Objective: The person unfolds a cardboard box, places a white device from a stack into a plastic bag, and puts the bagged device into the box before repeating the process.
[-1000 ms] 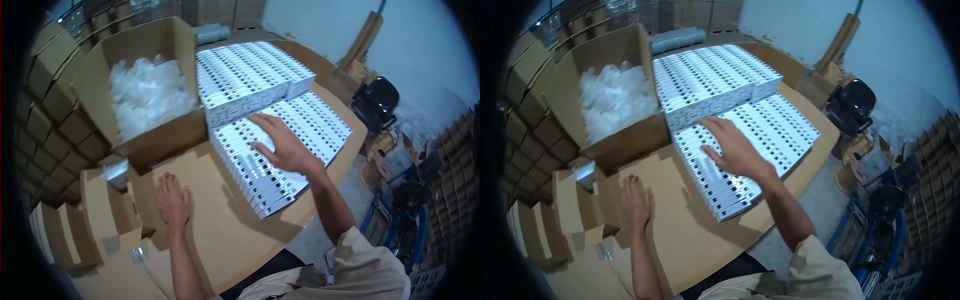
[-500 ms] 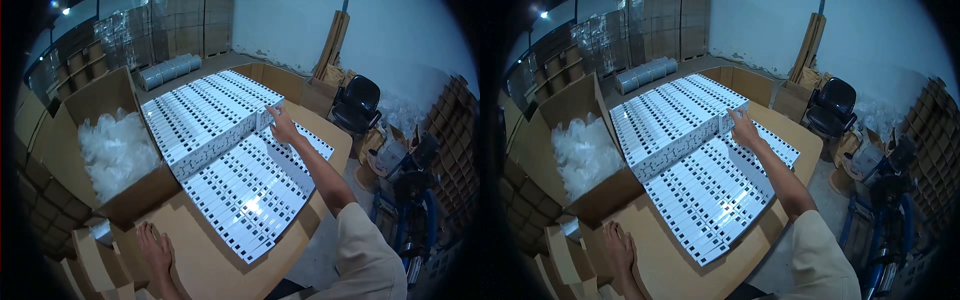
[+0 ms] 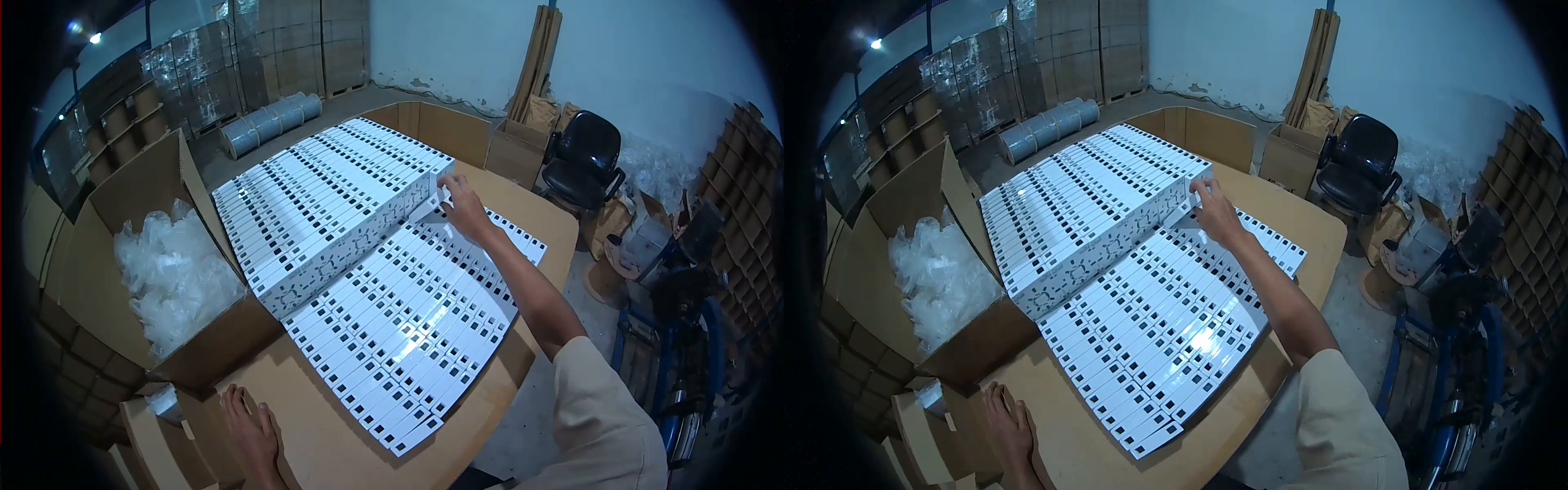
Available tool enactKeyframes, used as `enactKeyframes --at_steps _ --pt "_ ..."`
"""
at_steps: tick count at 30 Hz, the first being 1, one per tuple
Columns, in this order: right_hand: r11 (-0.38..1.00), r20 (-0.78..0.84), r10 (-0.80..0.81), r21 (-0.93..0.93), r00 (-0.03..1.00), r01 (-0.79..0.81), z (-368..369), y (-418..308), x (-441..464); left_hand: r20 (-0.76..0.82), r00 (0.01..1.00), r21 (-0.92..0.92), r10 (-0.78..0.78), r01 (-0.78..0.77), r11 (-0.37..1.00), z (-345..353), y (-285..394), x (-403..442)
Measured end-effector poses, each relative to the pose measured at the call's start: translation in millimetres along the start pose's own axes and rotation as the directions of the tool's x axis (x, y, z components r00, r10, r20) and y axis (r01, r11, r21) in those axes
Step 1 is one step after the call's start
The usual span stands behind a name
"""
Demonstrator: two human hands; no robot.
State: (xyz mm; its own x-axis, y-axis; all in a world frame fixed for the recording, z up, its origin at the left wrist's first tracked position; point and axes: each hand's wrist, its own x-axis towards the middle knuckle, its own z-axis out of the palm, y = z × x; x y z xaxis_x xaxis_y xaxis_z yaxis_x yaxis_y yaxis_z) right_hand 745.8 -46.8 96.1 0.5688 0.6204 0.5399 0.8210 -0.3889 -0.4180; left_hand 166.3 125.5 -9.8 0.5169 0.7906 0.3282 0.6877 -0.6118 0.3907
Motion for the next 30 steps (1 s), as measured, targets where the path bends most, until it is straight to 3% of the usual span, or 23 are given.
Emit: enactKeyframes --at_steps 6,9,12,13,16,20,30 --pt "0.996 0.015 -0.06 -0.07 0.998 0.061 -12.6 -0.5 -13.1 -0.001 1.0 -0.032 -0.021 0.02 0.999 -1.5 1.9 -0.3" --pt "1.0 -0.006 -0.017 0.023 1.0 0.017 -23.9 -23.8 -28.7 0.019 0.999 -0.041 -0.026 0.027 0.999 -2.6 -1.0 -0.4" --pt "0.993 -0.065 -0.089 0.066 0.994 0.094 -21.4 -39.3 -44.4 -0.003 1.0 -0.039 0.0 0.0 0.999 -2.1 -3.8 -1.9" --pt "0.991 -0.092 -0.126 0.024 0.988 0.128 -24.1 -53.3 -50.5 0.002 1.0 -0.058 -0.003 0.004 0.998 -4.0 -3.3 -1.6" --pt "0.975 -0.107 -0.028 0.218 0.994 0.051 -19.1 -92.9 -65.2 0.033 0.999 -0.098 -0.016 0.019 0.995 -11.4 -0.1 -4.1" --pt "0.962 -0.125 -0.081 0.251 0.989 0.11 -6.0 -138.9 -79.0 0.05 0.999 -0.147 -0.003 0.01 0.989 -16.5 -3.6 -4.3" --pt "0.908 0.017 -0.052 0.417 0.998 0.04 33.2 -284.9 -124.5 0.01 1.0 -0.248 0.017 -0.014 0.969 -15.6 -21.1 -5.6"
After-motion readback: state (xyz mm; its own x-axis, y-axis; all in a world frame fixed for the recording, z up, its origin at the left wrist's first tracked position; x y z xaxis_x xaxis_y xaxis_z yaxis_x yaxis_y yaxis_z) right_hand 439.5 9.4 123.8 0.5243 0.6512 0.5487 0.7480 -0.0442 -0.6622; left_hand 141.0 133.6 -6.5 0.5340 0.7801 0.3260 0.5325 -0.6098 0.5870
